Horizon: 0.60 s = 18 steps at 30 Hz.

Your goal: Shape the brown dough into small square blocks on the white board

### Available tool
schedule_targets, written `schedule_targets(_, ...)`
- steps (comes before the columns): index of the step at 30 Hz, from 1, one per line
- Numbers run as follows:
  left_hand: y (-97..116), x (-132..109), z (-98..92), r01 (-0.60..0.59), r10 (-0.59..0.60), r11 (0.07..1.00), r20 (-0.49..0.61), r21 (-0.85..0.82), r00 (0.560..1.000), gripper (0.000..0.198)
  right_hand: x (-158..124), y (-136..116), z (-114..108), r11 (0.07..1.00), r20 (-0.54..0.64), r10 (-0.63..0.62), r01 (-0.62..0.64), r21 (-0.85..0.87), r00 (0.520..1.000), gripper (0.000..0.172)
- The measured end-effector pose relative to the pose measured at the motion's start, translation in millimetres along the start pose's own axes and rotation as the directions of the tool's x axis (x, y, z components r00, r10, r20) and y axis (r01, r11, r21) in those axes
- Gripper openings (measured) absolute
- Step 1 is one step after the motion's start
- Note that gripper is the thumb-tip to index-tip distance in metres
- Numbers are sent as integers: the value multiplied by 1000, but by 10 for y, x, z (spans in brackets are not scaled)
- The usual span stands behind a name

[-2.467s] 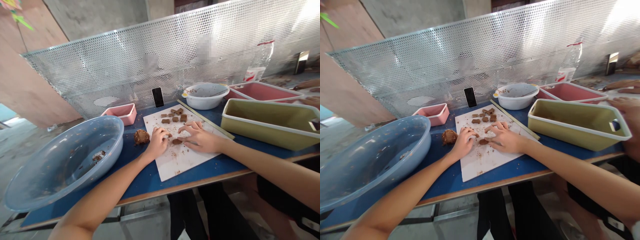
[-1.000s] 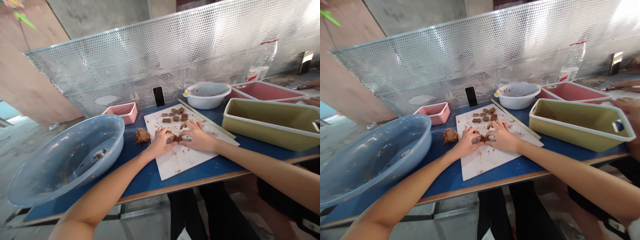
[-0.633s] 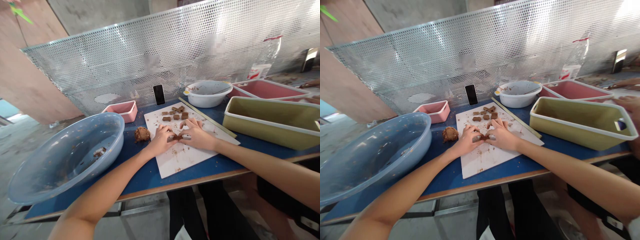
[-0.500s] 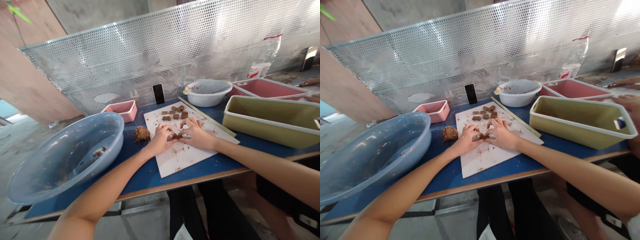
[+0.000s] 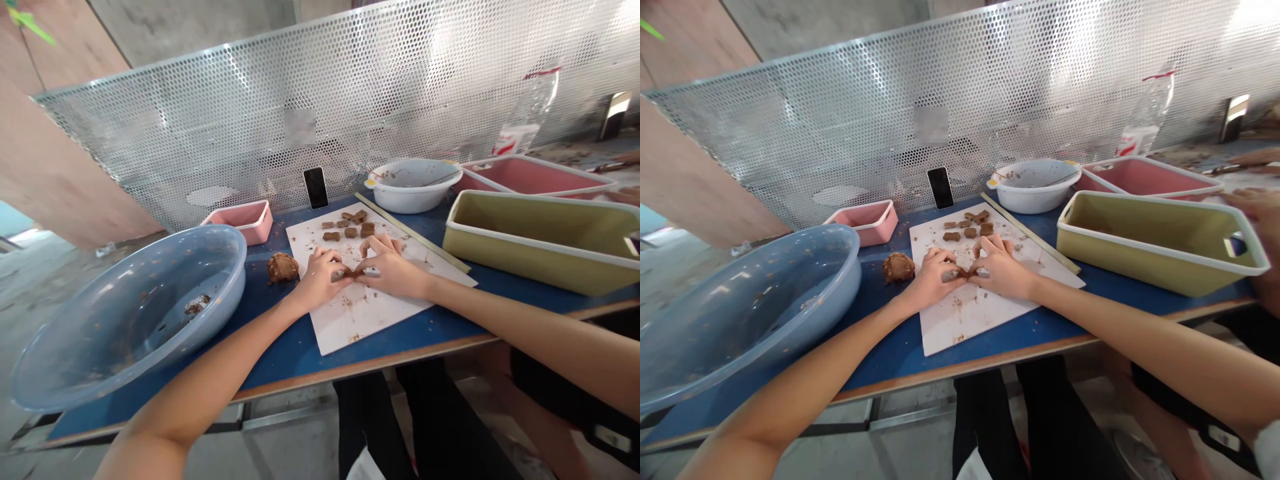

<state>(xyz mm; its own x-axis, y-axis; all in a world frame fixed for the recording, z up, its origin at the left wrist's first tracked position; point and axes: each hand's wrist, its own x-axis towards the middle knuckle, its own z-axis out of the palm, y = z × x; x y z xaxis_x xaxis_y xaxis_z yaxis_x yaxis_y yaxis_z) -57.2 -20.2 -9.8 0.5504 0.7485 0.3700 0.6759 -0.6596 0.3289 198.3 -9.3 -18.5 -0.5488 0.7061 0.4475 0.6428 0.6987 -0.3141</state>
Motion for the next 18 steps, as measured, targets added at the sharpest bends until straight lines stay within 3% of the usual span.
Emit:
schedule_targets(6, -61, -1, -66, 30, -30, 999, -29, -16, 999, 34, -21, 56, 14, 999, -33, 15, -16, -42, 999, 29)
schedule_targets(11, -50, 2, -80, 14, -15, 1000, 30, 8, 999, 22, 23, -4, 11, 1000, 19, -2, 3, -24, 1000, 20)
schedule_targets(18, -24, -1, -44, -8, 7, 1000, 26, 25, 1000, 16, 29, -35, 28, 1000, 26, -16, 15, 12, 1000, 20)
